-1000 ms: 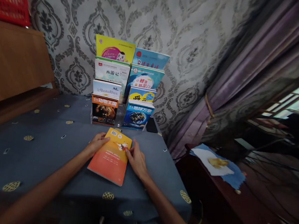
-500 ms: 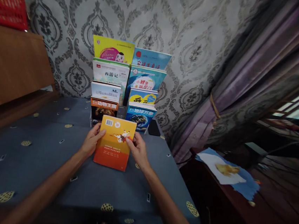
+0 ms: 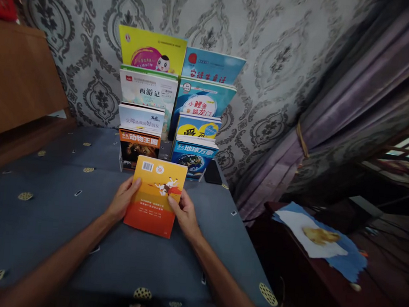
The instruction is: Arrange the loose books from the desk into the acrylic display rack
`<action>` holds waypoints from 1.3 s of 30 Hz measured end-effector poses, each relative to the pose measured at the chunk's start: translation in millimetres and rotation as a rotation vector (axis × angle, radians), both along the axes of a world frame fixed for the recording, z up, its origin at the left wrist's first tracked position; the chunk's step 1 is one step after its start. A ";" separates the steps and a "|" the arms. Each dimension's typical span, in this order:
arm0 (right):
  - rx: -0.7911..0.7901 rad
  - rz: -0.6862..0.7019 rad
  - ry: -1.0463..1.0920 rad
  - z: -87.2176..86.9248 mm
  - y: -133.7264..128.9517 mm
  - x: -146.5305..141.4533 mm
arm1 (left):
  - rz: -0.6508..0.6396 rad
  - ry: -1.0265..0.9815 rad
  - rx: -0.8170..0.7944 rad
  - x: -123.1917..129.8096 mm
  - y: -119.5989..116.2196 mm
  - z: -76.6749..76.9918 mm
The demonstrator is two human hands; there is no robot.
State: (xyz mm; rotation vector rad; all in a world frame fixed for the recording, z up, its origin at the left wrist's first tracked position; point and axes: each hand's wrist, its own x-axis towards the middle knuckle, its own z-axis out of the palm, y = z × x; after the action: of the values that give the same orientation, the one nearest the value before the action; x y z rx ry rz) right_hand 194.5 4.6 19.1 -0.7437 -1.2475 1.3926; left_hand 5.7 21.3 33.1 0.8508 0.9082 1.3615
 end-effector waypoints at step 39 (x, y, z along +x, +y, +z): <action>-0.311 -0.031 -0.100 -25.0 13.3 13.6 | -0.454 0.535 -0.193 -66.4 12.5 4.0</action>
State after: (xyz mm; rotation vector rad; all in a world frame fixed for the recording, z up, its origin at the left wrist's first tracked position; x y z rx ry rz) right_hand 208.1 17.8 -5.9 -1.0529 -1.1013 1.5591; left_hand -60.7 33.8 37.1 1.2093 1.1434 0.6473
